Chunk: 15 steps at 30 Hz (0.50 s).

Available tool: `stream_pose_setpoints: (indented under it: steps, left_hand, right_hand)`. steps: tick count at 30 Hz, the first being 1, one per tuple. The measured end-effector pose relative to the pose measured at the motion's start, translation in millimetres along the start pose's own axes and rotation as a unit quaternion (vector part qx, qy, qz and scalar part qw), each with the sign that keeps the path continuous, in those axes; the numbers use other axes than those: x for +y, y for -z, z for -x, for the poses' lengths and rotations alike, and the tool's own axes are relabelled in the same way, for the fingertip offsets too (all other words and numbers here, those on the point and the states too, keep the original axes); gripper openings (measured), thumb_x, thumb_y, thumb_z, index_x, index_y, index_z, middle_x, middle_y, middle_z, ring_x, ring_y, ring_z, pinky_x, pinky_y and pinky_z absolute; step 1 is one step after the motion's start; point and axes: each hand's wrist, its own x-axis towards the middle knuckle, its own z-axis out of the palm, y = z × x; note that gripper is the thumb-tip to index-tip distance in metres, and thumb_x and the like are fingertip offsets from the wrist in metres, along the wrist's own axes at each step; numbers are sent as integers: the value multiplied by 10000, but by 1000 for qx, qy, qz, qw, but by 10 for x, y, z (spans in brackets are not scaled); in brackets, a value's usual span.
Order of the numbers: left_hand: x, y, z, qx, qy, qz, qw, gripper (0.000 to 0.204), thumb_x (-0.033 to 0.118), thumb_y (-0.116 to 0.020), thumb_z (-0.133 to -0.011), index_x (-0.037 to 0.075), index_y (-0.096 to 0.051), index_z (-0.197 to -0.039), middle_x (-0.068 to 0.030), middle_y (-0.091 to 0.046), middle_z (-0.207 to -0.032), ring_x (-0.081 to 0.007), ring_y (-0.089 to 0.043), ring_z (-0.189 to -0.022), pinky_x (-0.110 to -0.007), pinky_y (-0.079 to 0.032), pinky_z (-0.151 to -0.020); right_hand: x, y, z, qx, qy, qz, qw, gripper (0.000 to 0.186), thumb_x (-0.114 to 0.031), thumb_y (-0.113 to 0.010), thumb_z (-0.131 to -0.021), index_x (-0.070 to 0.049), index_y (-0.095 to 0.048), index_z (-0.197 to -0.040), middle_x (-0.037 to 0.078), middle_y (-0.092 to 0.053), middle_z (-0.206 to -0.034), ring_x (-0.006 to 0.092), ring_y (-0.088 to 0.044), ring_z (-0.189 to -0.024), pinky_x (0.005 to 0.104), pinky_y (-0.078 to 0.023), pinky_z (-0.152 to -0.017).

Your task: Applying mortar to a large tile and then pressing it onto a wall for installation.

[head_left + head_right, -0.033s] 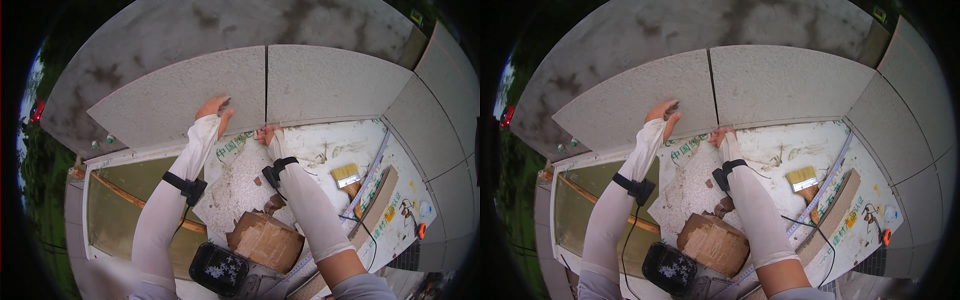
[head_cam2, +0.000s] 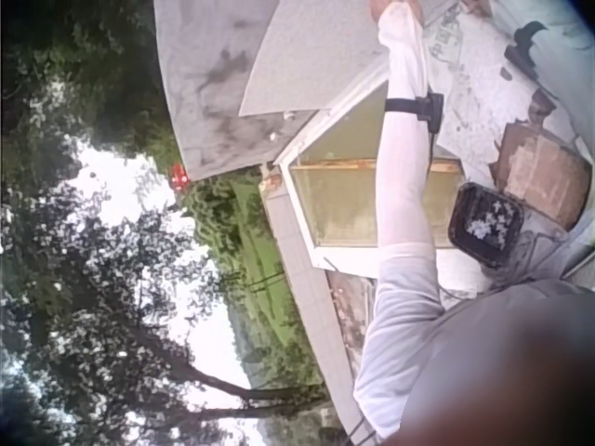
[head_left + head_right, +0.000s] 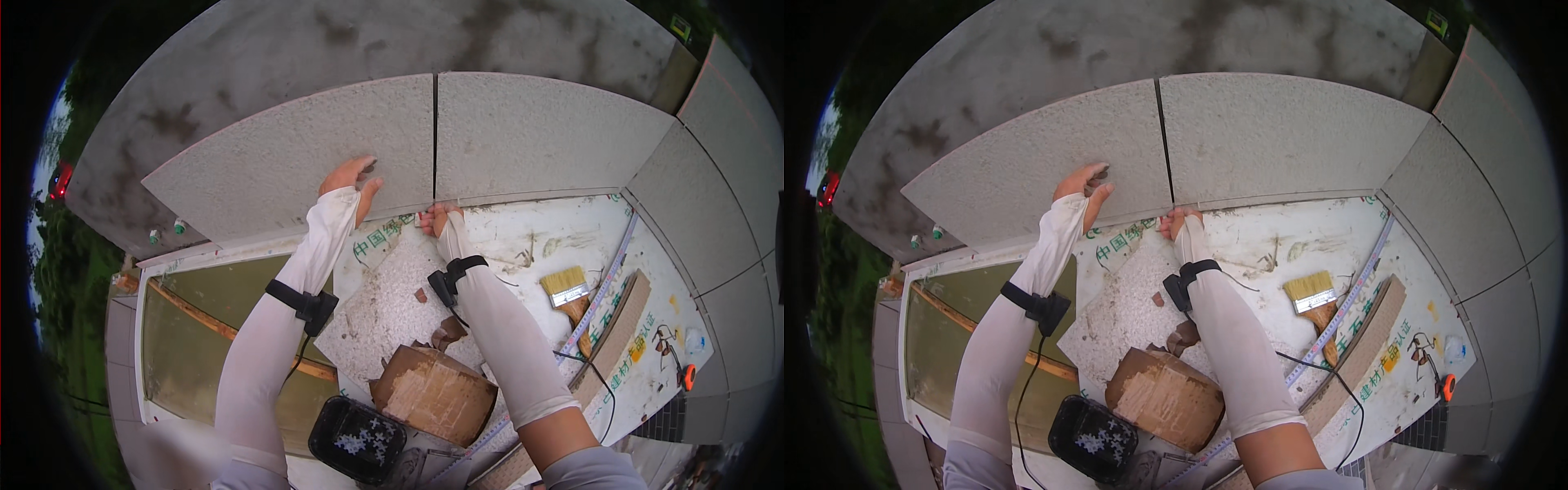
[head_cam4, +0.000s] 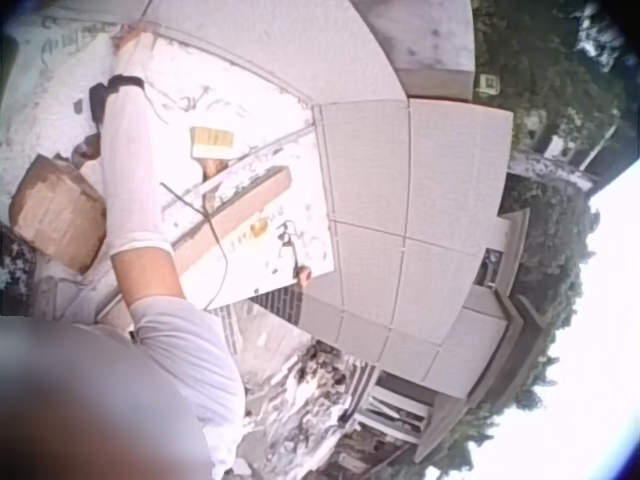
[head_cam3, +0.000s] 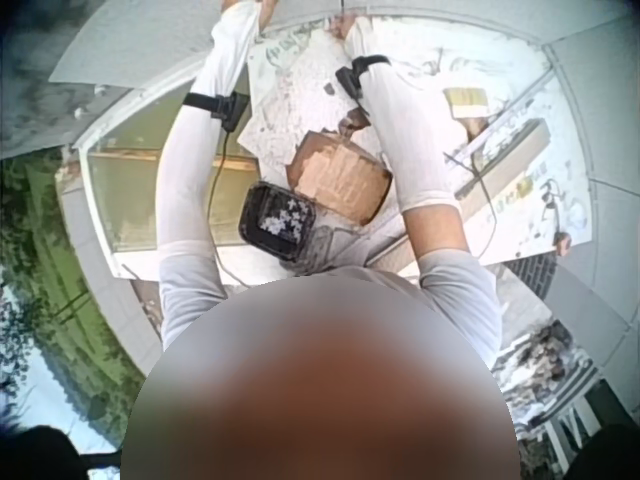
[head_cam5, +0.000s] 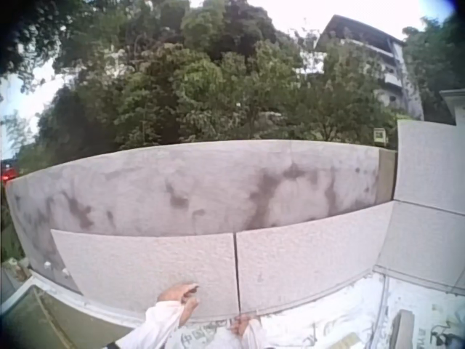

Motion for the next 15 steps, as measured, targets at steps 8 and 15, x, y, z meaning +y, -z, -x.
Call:
stream_pose_setpoints:
  steps: [8,15]
  left_hand:
    - [-18,-482,129,-49,21,26,998,359,198,-643,-860,22,-639,-1172,-177,-681,-1043,-278,-652,-905,-352,-514,-807]
    - [-145,-1767,283,-120,342,310,879,276,246,-609,-912,-1,-689,-1005,-55,-660,-712,-122,-572,-539,-274,-453,-489]
  right_hand:
    - [-30,108,-81,17,-29,-8,999,216,-143,-467,-979,22,-586,-906,115,-638,-722,167,-606,-520,284,-511,-470]
    - [-514,354,94,-54,-43,151,986,234,-162,-470,-977,13,-599,-893,81,-642,-733,131,-600,-553,274,-516,-500]
